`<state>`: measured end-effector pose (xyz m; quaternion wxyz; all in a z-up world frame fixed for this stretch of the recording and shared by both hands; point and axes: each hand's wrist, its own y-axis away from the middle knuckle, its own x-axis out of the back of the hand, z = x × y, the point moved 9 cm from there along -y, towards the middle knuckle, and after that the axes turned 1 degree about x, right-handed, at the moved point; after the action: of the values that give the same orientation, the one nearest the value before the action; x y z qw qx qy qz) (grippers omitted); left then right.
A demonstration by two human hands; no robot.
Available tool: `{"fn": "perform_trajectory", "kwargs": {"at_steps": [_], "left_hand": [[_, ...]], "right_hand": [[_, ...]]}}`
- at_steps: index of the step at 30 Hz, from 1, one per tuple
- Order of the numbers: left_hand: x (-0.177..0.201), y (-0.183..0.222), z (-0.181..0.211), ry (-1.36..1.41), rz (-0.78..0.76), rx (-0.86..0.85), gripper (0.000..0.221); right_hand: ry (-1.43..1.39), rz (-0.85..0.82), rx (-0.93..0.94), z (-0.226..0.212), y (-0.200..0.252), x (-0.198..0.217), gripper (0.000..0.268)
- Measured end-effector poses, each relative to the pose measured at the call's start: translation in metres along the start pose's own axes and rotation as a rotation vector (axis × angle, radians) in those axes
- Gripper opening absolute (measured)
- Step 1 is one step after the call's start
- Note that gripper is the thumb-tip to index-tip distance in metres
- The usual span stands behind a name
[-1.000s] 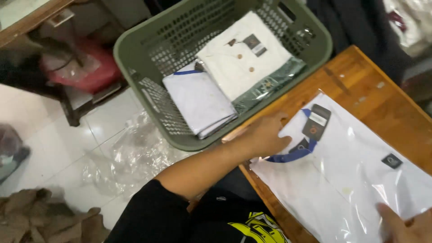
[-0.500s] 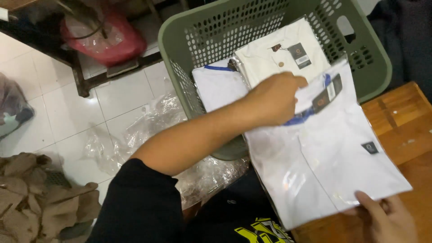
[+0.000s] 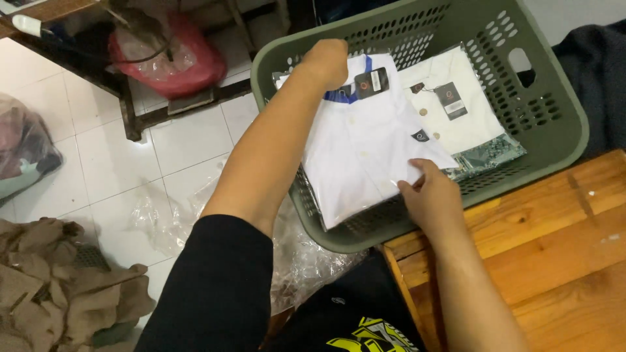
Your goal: Folding shirts and placing them into plastic bags for packaging.
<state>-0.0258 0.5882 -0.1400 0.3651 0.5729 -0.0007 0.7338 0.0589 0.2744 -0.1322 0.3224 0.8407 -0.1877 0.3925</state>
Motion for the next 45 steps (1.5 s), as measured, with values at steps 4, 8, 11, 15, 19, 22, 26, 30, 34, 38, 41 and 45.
{"fn": "perform_trajectory", "kwargs": {"at_steps": [4, 8, 11, 15, 19, 22, 26, 30, 34, 38, 41, 45], "left_hand": [[0.002, -0.003, -0.003, -0.043, -0.045, 0.039, 0.059], [-0.031, -0.027, -0.025, -0.321, -0.178, 0.135, 0.045], [-0.052, -0.011, -0.021, -0.54, -0.252, 0.202, 0.058], [-0.116, -0.033, -0.017, -0.304, -0.131, 0.099, 0.105], [-0.115, 0.026, 0.05, -0.004, -0.217, -0.078, 0.107], [-0.119, 0.036, 0.074, -0.026, -0.195, -0.163, 0.098], [-0.152, 0.004, 0.058, -0.09, -0.076, -0.153, 0.097], [-0.164, 0.002, 0.046, -0.109, -0.012, -0.183, 0.105], [-0.149, 0.04, 0.048, -0.024, 0.024, -0.098, 0.125], [-0.176, 0.024, 0.034, 0.089, -0.02, -0.06, 0.118], [-0.191, 0.017, 0.023, 0.158, -0.013, -0.015, 0.096], [-0.205, 0.01, 0.021, 0.016, -0.068, 0.024, 0.091]], "right_hand": [[-0.021, -0.05, -0.002, -0.011, -0.001, -0.005, 0.045], [0.273, -0.294, -0.071, -0.012, 0.0, -0.033, 0.04], [0.517, -0.408, -0.016, -0.015, 0.002, -0.044, 0.049], [0.434, -0.401, 0.109, -0.034, 0.014, -0.033, 0.057], [0.435, -0.383, 0.136, -0.032, 0.018, -0.033, 0.055], [0.406, -0.405, 0.171, -0.037, 0.019, -0.031, 0.055], [0.414, -0.427, 0.158, -0.029, 0.013, -0.037, 0.059], [0.457, -0.46, 0.183, -0.031, 0.012, -0.04, 0.064], [0.469, -0.488, 0.196, -0.033, 0.016, -0.037, 0.066], [0.516, -0.476, 0.213, -0.031, 0.012, -0.042, 0.069], [0.544, -0.49, 0.221, -0.028, 0.011, -0.049, 0.072], [0.576, -0.51, 0.233, -0.026, 0.011, -0.052, 0.073]]}}
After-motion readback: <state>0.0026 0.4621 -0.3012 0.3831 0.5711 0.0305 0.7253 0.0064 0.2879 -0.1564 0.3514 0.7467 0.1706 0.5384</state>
